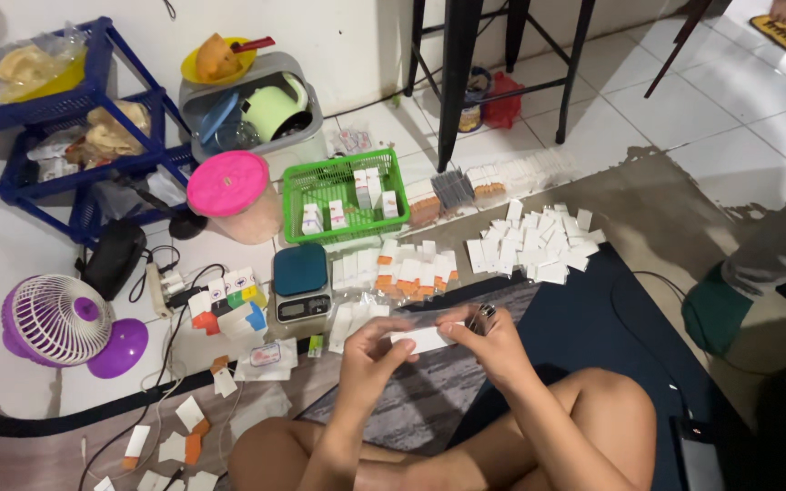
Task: The person is sealing the edges of white labels using a lighter. They hold each label by hand, apply a flame to the ends to melt or finish the edge, and then place it into a stack on the floor.
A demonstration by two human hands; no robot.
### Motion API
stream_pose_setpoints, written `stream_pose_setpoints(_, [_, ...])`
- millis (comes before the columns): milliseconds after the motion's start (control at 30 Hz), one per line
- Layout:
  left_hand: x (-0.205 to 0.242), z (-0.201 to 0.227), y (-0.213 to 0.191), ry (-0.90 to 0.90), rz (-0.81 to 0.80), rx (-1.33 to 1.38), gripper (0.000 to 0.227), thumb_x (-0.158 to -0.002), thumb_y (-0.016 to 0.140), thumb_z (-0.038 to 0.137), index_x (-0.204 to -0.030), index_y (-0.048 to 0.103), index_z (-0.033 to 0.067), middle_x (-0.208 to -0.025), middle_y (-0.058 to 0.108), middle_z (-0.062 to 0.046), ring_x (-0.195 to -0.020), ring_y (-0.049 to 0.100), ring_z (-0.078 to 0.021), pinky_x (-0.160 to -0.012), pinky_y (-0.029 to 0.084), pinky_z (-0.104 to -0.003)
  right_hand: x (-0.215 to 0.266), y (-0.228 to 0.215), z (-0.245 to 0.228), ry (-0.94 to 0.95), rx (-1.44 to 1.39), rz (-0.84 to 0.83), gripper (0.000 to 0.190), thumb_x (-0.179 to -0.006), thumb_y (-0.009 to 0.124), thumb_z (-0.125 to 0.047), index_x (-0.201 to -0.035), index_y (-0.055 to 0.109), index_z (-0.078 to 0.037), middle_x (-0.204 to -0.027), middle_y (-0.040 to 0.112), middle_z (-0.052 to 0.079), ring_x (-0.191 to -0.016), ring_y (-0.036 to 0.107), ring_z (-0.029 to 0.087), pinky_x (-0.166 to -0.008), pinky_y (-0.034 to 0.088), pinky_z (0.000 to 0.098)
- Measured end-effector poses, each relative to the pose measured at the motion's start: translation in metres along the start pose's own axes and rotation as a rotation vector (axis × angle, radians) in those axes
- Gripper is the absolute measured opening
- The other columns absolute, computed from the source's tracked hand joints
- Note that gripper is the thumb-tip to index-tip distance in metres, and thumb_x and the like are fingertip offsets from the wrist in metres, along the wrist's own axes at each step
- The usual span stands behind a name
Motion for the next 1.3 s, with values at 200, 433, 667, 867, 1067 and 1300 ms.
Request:
stream_pose_setpoints(200, [-0.009, -0.009, 0.007, -0.039, 0.083, -0.019, 0.013, -0.096, 0.089, 0.003, -0.106, 0.087, -0.0049, -0.104, 0.086, -0.019, -0.095, 0.086, -0.0292, -0.076, 0.08, -0.038, -0.001, -0.021, -0.003, -0.047, 0.268, -0.04, 0.019, -0.102, 0.084, -0.023, -0.111, 0.098, -0.014, -0.101, 0.093, -0.001, -0.086, 0.073, 0.007, -0.076, 0.054, 0.0259])
stream_pose_setpoints(433, [-0.014, -0.031, 0.003, -0.091, 0.112, 0.038, 0.024, -0.093, 0.094, 0.001, -0.112, 0.085, -0.0097, -0.101, 0.085, -0.027, -0.083, 0.086, -0.0327, -0.074, 0.078, -0.047, 0.0, -0.036, -0.004, -0.059, 0.136, 0.089, 0.013, -0.091, 0.093, -0.005, -0.102, 0.094, 0.002, -0.065, 0.08, 0.015, -0.059, 0.071, 0.016, -0.06, 0.058, 0.0294])
stream_pose_setpoints(667, [-0.015, -0.017, 0.01, -0.104, 0.1, 0.002, 0.024, -0.093, 0.096, 0.004, -0.112, 0.088, -0.0081, -0.099, 0.086, -0.025, -0.081, 0.086, -0.031, -0.071, 0.078, -0.044, -0.001, -0.034, -0.004, -0.055, 0.126, 0.038, 0.017, -0.09, 0.092, 0.0, -0.106, 0.094, 0.003, -0.069, 0.084, 0.017, -0.062, 0.075, 0.018, -0.06, 0.063, 0.0309])
stream_pose_setpoints(867, [-0.02, 0.009, 0.005, -0.04, -0.033, -0.161, 0.021, -0.094, 0.097, 0.008, -0.113, 0.093, -0.0004, -0.092, 0.089, -0.017, -0.083, 0.079, -0.0149, -0.069, 0.074, -0.033, 0.001, -0.043, -0.012, -0.061, -0.03, -0.037, 0.021, -0.091, 0.089, 0.006, -0.11, 0.088, 0.014, -0.071, 0.084, 0.024, -0.057, 0.082, 0.025, -0.056, 0.068, 0.0349])
stream_pose_setpoints(1067, [-0.02, 0.107, 0.022, 0.124, -0.444, -0.304, 0.015, -0.093, 0.093, 0.002, -0.107, 0.091, -0.0003, -0.092, 0.085, -0.019, -0.084, 0.077, -0.0193, -0.07, 0.068, -0.036, 0.004, -0.051, -0.038, -0.31, -0.097, -0.266, 0.014, -0.086, 0.089, 0.011, -0.099, 0.09, 0.012, -0.067, 0.082, 0.025, -0.053, 0.082, 0.027, -0.054, 0.066, 0.0359])
stream_pose_setpoints(1300, [-0.029, 0.13, 0.031, 0.317, -0.669, -0.434, 0.014, -0.098, 0.086, 0.01, -0.108, 0.092, 0.0026, -0.099, 0.087, -0.016, -0.084, 0.074, -0.0176, -0.068, 0.068, -0.032, 0.007, -0.044, -0.078, -0.486, -0.02, -0.372, 0.007, -0.084, 0.089, 0.008, -0.09, 0.091, 0.01, -0.069, 0.084, 0.023, -0.051, 0.082, 0.025, -0.052, 0.066, 0.0366])
Point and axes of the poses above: each hand's wrist, its own x-axis away from the middle knuckle, its own y-axis out of the palm, z = x × y, the point moved 2 cm from there along -x, towards the middle knuckle
